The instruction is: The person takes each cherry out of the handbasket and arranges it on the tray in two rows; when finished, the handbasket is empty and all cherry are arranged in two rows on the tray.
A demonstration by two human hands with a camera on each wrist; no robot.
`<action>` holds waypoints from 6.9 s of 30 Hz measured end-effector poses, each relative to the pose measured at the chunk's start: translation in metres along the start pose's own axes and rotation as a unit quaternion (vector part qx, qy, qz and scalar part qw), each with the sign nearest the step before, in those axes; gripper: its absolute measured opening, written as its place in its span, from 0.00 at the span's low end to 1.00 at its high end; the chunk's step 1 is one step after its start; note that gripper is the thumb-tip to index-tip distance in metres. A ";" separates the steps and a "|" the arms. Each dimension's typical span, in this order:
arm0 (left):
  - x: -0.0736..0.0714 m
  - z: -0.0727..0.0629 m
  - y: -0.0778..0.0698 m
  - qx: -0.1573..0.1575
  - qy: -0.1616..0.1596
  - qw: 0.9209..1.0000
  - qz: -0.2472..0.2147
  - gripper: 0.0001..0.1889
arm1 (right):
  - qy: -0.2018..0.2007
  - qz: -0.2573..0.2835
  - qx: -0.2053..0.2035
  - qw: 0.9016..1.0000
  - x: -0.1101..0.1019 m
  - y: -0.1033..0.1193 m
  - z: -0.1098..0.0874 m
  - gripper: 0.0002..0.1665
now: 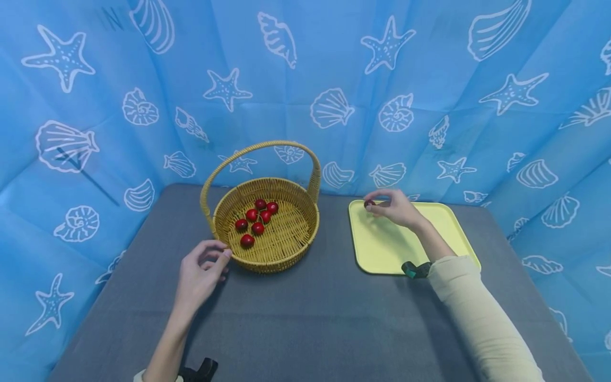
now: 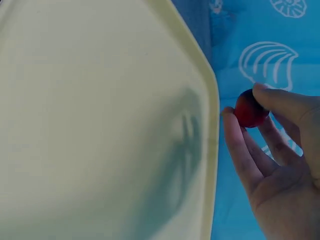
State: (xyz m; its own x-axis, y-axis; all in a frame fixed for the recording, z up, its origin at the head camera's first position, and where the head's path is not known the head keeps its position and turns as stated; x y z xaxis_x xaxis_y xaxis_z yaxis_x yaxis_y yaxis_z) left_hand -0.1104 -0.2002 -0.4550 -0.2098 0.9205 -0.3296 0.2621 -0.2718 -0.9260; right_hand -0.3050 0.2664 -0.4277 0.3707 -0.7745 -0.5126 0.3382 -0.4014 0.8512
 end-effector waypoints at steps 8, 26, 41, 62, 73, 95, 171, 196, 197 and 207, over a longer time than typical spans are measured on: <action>0.000 0.000 0.000 0.000 0.000 1.000 -0.002 0.15 | -0.004 0.000 0.027 1.000 0.005 -0.014 0.002 0.27; 0.000 -0.001 -0.002 -0.003 0.003 1.000 0.003 0.16 | 0.005 -0.062 0.000 0.998 0.006 -0.030 0.003 0.27; 0.000 -0.001 -0.001 -0.006 0.003 1.000 0.001 0.17 | 0.006 -0.076 -0.005 0.997 0.008 -0.028 0.004 0.29; 0.001 -0.002 -0.001 -0.001 -0.007 1.000 0.013 0.14 | 0.004 -0.072 -0.004 0.997 -0.003 -0.011 0.000 0.27; 0.000 -0.001 -0.002 -0.004 -0.004 1.000 0.013 0.15 | -0.003 -0.027 -0.015 1.000 0.006 0.027 0.003 0.28; 0.002 -0.001 -0.001 0.003 -0.008 1.000 0.011 0.15 | 0.052 0.023 -0.131 0.990 0.047 0.099 0.010 0.22; 0.001 -0.002 0.000 0.002 -0.008 1.000 0.001 0.15 | 0.142 0.025 0.004 0.990 0.167 0.098 0.144 0.21; 0.001 -0.001 0.001 -0.005 -0.002 1.000 -0.006 0.16 | 0.204 -0.010 0.056 0.977 0.176 0.092 0.140 0.23; 0.001 -0.001 0.001 -0.005 -0.002 1.000 -0.006 0.16 | 0.204 -0.009 0.058 0.977 0.176 0.092 0.140 0.22; 0.001 -0.001 0.001 -0.009 -0.006 1.000 -0.002 0.15 | 0.214 0.003 0.035 0.976 0.170 0.097 0.139 0.18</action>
State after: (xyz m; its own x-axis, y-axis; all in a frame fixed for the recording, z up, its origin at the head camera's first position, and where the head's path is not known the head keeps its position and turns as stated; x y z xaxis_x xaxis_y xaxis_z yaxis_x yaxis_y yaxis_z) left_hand -0.1093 -0.1988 -0.4558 -0.2223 0.9180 -0.3286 0.2788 -0.2631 -0.9236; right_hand -0.3290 0.0275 -0.4165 0.7053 -0.5074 -0.4951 0.2808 -0.4414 0.8523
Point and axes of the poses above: each hand's wrist, its own z-axis towards the middle knuckle, its own x-axis out of the palm, y = z × x, the point moved 1 cm from there along z, towards the middle knuckle, and after that the axes turned 12 degrees about -x, right-handed, at the moved point
